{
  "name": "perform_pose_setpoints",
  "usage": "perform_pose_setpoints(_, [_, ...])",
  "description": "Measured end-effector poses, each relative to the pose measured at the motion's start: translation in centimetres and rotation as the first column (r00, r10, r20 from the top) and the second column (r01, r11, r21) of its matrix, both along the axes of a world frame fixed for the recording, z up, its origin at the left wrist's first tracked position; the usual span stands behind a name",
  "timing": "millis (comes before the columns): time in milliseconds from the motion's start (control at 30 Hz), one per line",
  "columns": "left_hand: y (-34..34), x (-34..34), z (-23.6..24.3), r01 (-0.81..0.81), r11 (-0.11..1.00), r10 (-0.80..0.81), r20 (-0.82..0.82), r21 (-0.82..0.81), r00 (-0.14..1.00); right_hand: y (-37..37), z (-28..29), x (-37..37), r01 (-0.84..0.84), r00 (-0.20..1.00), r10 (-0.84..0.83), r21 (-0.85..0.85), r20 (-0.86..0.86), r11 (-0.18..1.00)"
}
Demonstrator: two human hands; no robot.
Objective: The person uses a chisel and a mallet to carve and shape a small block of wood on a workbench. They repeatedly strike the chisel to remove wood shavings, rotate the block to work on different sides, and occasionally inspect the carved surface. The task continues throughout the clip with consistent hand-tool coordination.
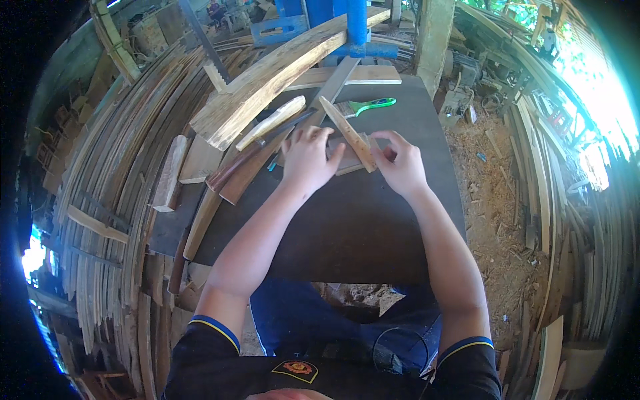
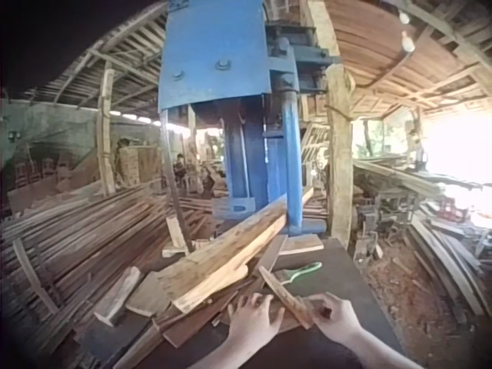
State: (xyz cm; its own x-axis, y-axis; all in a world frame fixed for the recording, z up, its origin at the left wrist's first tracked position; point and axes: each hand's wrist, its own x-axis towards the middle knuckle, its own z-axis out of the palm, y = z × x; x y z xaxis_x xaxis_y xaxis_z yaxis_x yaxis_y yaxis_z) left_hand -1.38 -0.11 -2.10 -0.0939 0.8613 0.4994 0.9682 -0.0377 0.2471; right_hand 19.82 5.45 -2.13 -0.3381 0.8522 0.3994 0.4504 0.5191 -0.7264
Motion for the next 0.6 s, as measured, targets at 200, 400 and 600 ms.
perform_pose_setpoints(200, [0.2, -1.2, 0.5, -0.138, 0.99, 0.138, -0.085, 0.007, 0.987, -1.2, 1.1, -0.4, -0.032, 0.998, 0.034, -0.032, 0.05, 0.999])
perform_pose_setpoints(400, [0.2, -2.6, 0.8, -0.302, 0.952, 0.292, -0.167, -0.04, 0.942, 0.3, -0.8, -0.7, 0.016, 0.999, -0.007, 0.167, -0.054, 0.986])
perform_pose_setpoints(600, [0.8, -2.9, 0.6, -0.357, 0.93, 0.335, -0.204, -0.083, 0.92, 0.4, -0.6, -0.4, 0.028, 0.996, -0.013, 0.167, -0.089, 0.986])
